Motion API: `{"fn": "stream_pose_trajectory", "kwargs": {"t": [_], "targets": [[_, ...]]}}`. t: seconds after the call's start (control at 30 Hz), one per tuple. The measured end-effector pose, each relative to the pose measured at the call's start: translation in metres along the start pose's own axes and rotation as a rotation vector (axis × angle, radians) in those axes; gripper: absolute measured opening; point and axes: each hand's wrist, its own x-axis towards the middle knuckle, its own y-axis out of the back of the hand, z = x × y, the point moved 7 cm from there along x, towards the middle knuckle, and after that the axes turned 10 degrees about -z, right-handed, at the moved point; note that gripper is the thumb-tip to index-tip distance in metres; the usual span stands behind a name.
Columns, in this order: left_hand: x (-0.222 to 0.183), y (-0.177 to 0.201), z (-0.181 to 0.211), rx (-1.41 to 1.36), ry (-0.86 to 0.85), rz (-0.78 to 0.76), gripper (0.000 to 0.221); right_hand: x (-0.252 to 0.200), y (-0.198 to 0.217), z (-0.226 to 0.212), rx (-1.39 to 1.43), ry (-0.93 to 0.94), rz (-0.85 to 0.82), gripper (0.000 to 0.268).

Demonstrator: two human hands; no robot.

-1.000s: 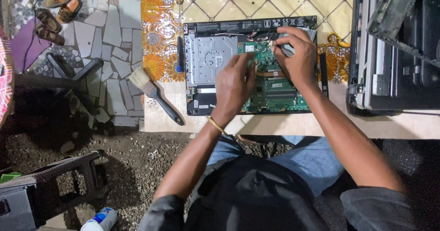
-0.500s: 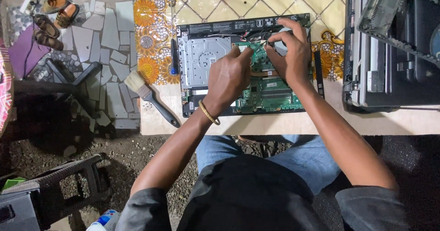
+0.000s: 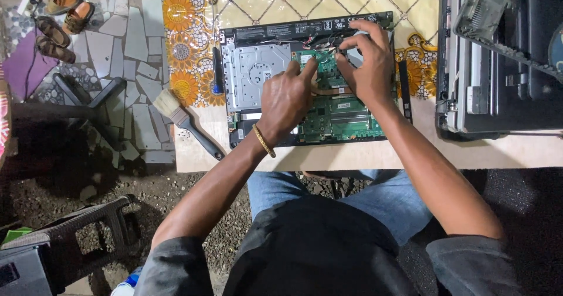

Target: A person is carefully removing internal components and disconnecting ribbon cables from a laptop motherboard using a small tool.

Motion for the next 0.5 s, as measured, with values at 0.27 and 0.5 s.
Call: {"fn": "stream_pose_trajectory", "kwargs": {"t": [0.27,0.5], "targets": [[-0.009,-0.019,-0.004,-0.006,0.047,0.037,0.036,-0.002,0.001,-0.001,-0.030,-0.038,0.000,0.015],[-0.022,-0.040,-0.011,-0.124,0.075,0.076,0.044,-0.002,0.004,-0.008,-0.030,-0.028,0.011,0.015]]}}
